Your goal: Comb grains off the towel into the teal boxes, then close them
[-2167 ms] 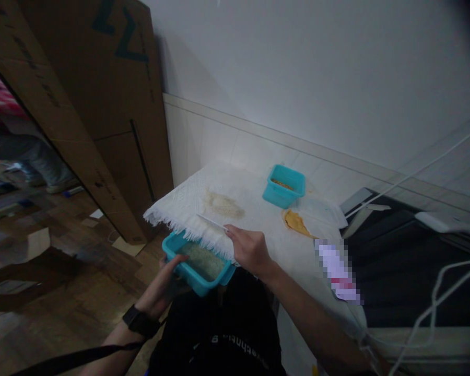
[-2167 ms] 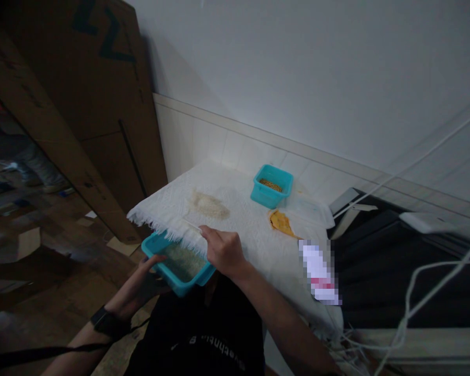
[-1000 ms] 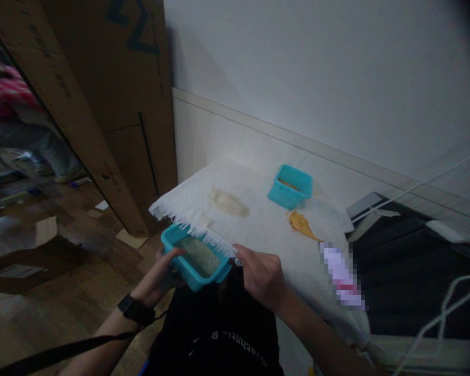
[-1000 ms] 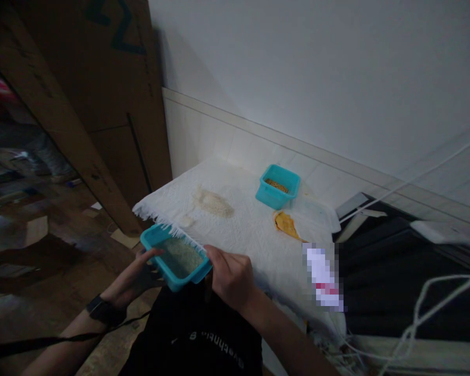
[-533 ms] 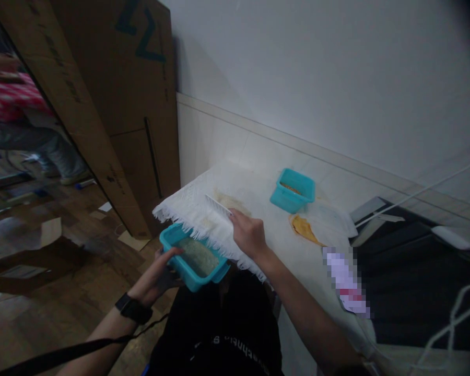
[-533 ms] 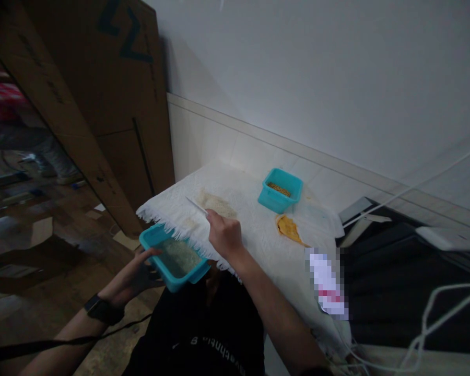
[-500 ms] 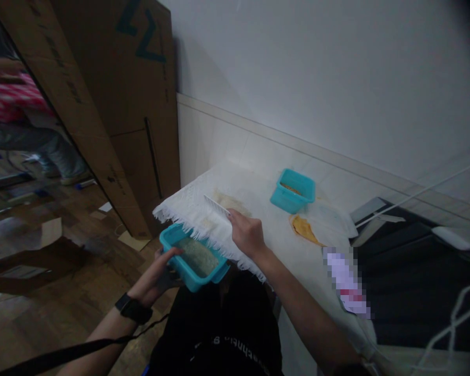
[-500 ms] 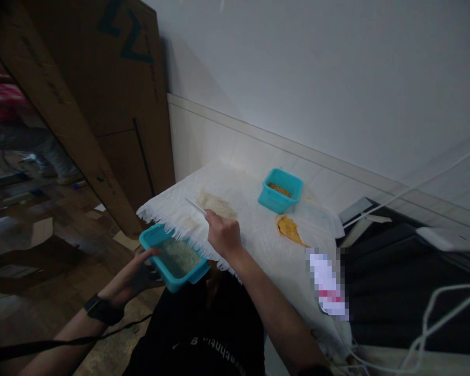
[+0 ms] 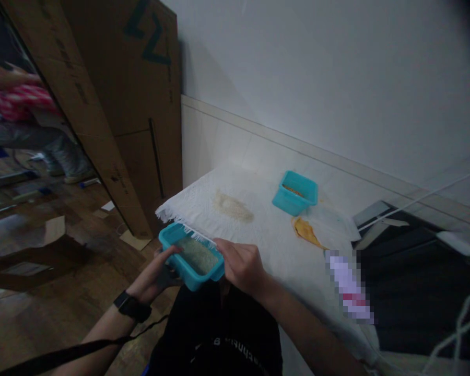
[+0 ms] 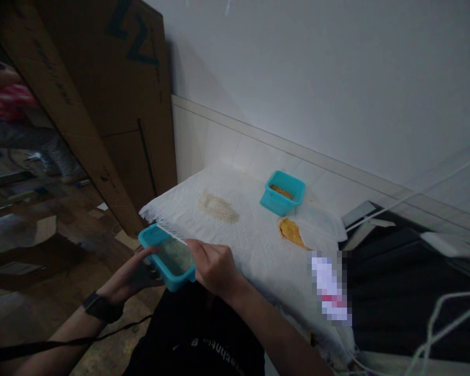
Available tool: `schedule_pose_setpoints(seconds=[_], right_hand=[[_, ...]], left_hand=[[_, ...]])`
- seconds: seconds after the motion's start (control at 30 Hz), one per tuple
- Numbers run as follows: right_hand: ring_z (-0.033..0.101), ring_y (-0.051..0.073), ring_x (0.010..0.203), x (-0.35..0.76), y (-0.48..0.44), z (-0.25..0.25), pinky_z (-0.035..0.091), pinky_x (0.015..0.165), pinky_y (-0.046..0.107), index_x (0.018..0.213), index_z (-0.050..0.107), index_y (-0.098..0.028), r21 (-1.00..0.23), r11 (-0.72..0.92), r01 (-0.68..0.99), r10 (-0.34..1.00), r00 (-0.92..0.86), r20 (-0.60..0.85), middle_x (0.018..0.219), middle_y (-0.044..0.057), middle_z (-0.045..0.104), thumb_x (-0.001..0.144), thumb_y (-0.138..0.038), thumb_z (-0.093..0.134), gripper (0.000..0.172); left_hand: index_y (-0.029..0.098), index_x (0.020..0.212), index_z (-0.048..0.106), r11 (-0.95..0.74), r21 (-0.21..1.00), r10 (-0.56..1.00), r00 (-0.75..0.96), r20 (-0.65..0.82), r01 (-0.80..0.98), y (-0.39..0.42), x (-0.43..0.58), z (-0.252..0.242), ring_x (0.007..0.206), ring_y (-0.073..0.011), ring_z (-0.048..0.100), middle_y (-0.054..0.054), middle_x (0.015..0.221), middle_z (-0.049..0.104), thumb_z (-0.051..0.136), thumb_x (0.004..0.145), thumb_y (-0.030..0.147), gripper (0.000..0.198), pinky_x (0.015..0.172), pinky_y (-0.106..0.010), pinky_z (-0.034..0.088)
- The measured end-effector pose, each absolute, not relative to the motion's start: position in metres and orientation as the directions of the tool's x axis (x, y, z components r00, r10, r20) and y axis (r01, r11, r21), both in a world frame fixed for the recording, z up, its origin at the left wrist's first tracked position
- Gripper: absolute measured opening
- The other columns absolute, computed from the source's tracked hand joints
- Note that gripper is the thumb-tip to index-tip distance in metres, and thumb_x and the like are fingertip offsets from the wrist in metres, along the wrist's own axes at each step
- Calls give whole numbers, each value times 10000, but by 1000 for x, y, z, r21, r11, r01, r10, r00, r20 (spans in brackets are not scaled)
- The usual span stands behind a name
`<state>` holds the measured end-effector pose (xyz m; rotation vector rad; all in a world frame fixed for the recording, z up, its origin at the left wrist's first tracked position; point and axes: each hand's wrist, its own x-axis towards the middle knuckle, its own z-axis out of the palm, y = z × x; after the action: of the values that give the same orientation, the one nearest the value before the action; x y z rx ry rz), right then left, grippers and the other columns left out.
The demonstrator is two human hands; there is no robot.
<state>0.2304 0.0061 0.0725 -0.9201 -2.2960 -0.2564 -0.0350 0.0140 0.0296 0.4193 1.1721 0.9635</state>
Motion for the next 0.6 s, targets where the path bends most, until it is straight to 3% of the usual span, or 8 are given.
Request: schedule_pose_setpoints(seconds=[0.17, 0.3, 0.43, 0.6], right_hand=[[897, 202, 882, 244, -14, 86, 736, 804, 281, 1411, 777, -175, -83, 714, 696, 493, -414, 765, 1164, 101, 923, 1068, -41, 572, 422], [883, 232, 754, 306, 2, 95, 723, 714, 308, 1212, 887, -220, -206, 517, 831, 525, -118, 843, 1031, 87, 931, 1104, -172, 651, 263], [876, 294, 742, 374, 16, 94, 725, 683, 393, 1032, 929, -230, -433, 327, 840, 642, 140, 754, 941, 104, 921, 1068, -433, 733, 285], [890, 322, 829, 390, 26, 80, 733, 746, 432, 1026, 940, -237, -535, 316, 784, 730, 159, 664, 979, 115, 925, 1009, -484, 758, 308]], left_hand=[[320, 1175, 609, 560, 732, 811, 76, -580, -388, 13, -34, 32, 830, -259, 676, 0, 949, 661, 1003, 767, 404, 573, 731, -462, 662], [371, 1288, 576, 587, 711, 783, 49, -620, -388, 12, -30, 30, 911, -286, 717, -26, 1093, 692, 968, 794, 349, 631, 748, -497, 677], [364, 1339, 573, 600, 709, 777, 58, -626, -371, 10, -24, 20, 950, -285, 734, -55, 1183, 698, 978, 809, 403, 668, 752, -475, 680], [389, 1356, 572, 633, 685, 752, 77, -654, -361, 4, -17, 14, 909, -286, 734, -49, 1164, 703, 1028, 749, 452, 762, 713, -451, 655]])
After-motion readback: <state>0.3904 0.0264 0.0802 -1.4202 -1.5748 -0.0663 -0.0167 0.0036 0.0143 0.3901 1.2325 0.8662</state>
